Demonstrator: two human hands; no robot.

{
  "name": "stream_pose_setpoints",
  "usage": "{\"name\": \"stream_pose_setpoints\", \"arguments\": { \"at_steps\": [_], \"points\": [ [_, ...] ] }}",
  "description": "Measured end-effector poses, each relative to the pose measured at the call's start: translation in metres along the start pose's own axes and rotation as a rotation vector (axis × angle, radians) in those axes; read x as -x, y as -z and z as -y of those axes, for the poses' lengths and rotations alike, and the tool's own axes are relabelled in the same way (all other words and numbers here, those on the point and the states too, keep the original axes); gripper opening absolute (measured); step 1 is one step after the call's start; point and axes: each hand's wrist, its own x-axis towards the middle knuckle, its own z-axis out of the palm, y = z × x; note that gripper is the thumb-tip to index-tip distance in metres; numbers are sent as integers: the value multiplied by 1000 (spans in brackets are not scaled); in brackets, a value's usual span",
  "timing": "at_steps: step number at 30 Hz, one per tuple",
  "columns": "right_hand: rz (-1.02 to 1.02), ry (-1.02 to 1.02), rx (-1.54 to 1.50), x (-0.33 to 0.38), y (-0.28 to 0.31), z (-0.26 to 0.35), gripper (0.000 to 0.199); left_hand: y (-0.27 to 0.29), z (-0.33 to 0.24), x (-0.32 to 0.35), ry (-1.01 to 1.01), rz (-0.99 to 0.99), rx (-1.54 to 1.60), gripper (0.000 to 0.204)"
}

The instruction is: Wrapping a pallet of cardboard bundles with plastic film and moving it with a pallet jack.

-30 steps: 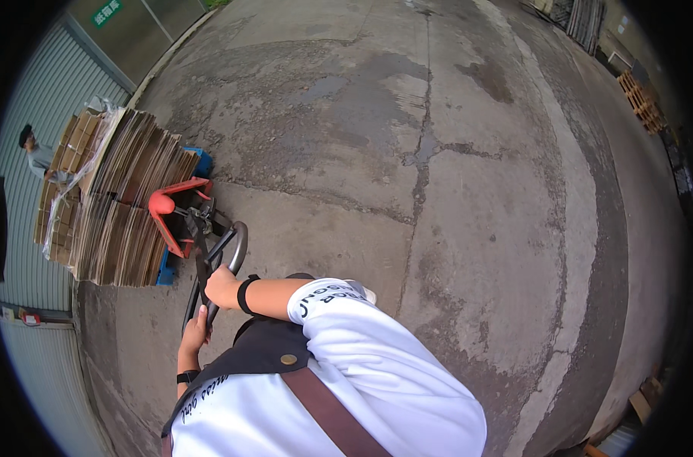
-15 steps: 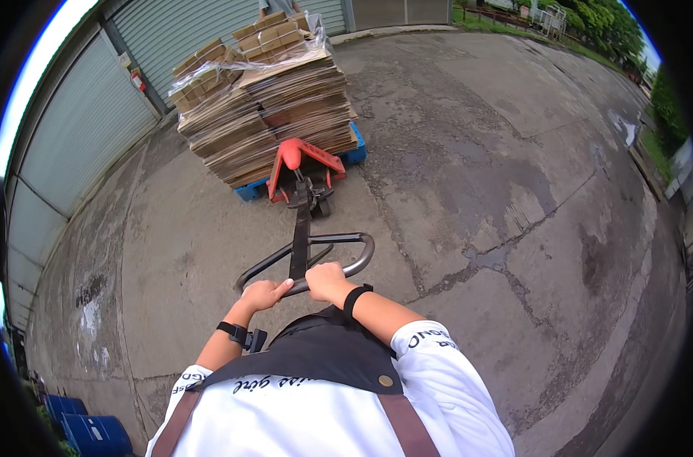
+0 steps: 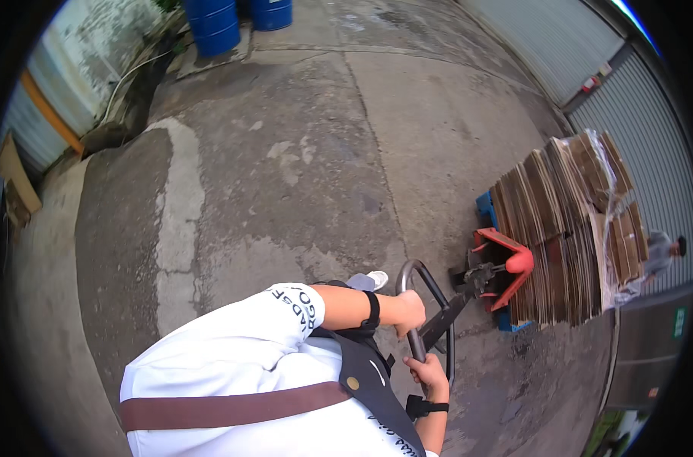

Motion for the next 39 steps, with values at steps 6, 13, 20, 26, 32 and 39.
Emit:
{"name": "stream_pose_setpoints", "arguments": {
  "at_steps": [6, 13, 20, 26, 32, 39],
  "points": [
    [-129, 129, 185, 97, -126, -1, 36, -73, -84, 112, 192, 30, 21, 48],
    [3, 168, 316, 108, -271, -55, 29, -188, -143, 212, 170, 141, -327, 45],
    [-15, 211, 379, 233, -508, -58, 27, -270, -205, 395, 194, 190, -247, 46],
    [-74, 253, 345, 369, -667, -79, 24, -317, -295, 579, 164, 259, -260, 47],
    [-221, 94, 66, 540, -859, -88, 16, -385, -373, 860, 149, -9, -19, 39],
    [-333, 58, 323, 650, -1121, -99, 26, -482, -414, 1140, 89, 99, 31, 27]
  ]
}}
